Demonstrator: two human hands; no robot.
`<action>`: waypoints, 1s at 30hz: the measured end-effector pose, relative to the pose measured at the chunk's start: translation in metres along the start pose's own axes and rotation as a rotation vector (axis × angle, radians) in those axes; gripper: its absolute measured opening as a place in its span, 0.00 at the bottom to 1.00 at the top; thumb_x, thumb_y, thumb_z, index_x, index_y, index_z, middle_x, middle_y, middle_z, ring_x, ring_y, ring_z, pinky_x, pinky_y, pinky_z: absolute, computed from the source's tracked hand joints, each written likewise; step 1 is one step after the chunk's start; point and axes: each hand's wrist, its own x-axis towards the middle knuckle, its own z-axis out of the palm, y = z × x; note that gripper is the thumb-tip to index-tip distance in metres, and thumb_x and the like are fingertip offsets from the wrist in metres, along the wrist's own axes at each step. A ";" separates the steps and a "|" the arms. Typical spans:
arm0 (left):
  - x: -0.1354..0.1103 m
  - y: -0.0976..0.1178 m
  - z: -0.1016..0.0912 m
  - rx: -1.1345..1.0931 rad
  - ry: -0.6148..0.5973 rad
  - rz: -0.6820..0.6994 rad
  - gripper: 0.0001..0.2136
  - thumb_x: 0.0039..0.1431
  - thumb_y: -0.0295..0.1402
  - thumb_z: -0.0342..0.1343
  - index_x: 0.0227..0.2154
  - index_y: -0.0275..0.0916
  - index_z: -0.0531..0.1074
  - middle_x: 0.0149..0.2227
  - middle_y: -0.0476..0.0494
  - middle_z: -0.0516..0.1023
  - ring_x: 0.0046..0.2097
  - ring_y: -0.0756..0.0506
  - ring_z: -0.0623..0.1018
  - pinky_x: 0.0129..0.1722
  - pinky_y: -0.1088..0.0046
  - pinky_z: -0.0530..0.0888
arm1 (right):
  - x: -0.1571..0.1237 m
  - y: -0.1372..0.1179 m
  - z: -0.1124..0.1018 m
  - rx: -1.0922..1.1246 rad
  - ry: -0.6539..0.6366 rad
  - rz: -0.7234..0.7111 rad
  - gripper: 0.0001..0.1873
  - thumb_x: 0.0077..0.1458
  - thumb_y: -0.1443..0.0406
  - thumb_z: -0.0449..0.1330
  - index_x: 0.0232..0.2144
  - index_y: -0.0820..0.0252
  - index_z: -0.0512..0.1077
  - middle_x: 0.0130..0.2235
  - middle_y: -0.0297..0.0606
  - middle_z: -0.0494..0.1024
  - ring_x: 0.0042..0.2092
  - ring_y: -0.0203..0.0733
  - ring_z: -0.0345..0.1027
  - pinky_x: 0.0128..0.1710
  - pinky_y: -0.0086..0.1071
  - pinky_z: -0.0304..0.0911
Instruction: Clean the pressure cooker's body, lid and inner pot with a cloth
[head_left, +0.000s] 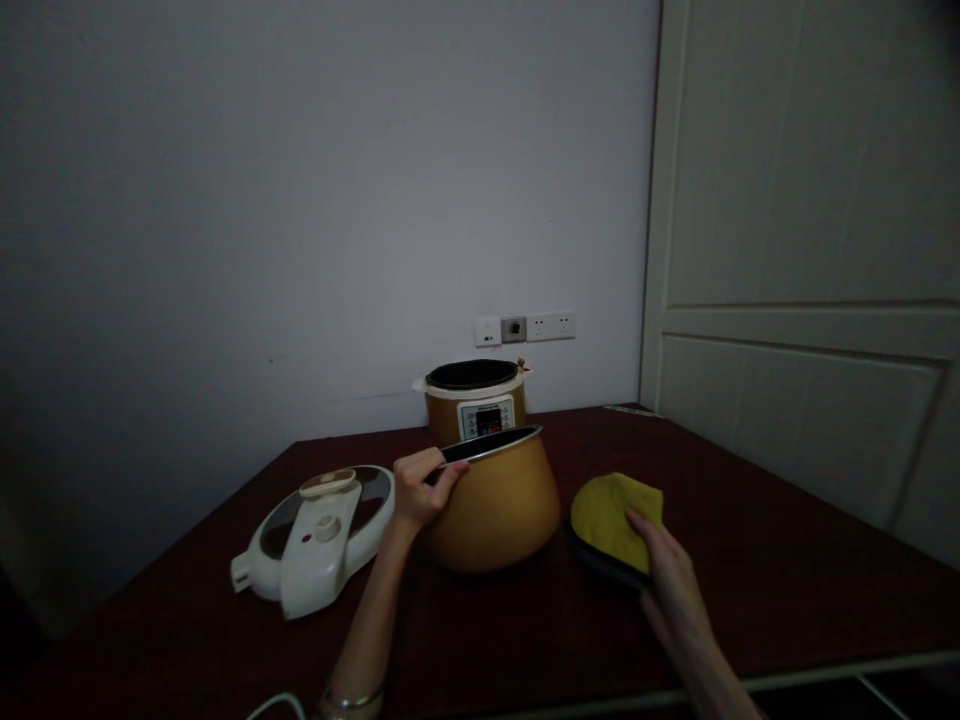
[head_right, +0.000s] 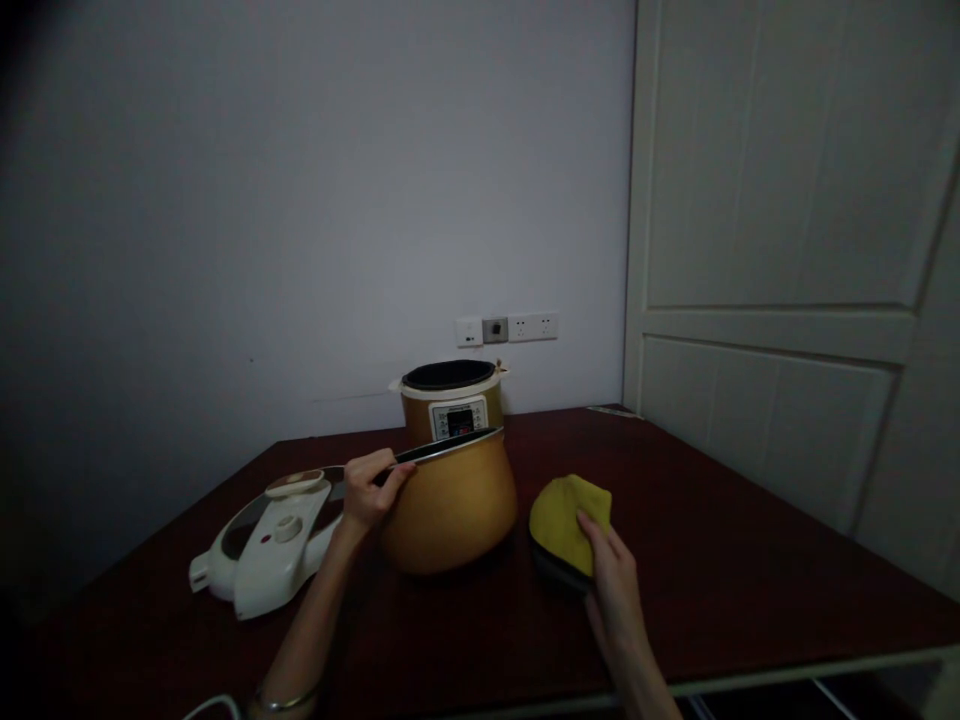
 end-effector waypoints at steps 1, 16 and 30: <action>-0.001 0.000 -0.001 -0.008 0.001 -0.003 0.19 0.57 0.36 0.53 0.13 0.38 0.59 0.15 0.53 0.60 0.18 0.54 0.61 0.20 0.77 0.58 | 0.003 -0.002 0.009 -0.055 -0.006 -0.078 0.28 0.39 0.54 0.65 0.42 0.63 0.74 0.40 0.40 0.80 0.41 0.50 0.73 0.37 0.35 0.70; -0.013 0.003 -0.006 -0.026 0.095 0.005 0.17 0.55 0.32 0.54 0.13 0.39 0.60 0.15 0.52 0.60 0.18 0.53 0.61 0.19 0.76 0.56 | 0.029 -0.003 0.094 -0.419 -0.345 -0.137 0.27 0.55 0.54 0.48 0.47 0.69 0.70 0.49 0.45 0.75 0.50 0.50 0.68 0.46 0.34 0.64; -0.013 0.002 -0.007 -0.056 0.115 0.020 0.18 0.55 0.29 0.54 0.14 0.39 0.55 0.16 0.54 0.56 0.18 0.54 0.58 0.19 0.75 0.54 | -0.025 -0.012 0.104 -0.560 -0.198 -0.692 0.26 0.59 0.53 0.46 0.53 0.61 0.68 0.53 0.44 0.71 0.54 0.50 0.64 0.52 0.43 0.59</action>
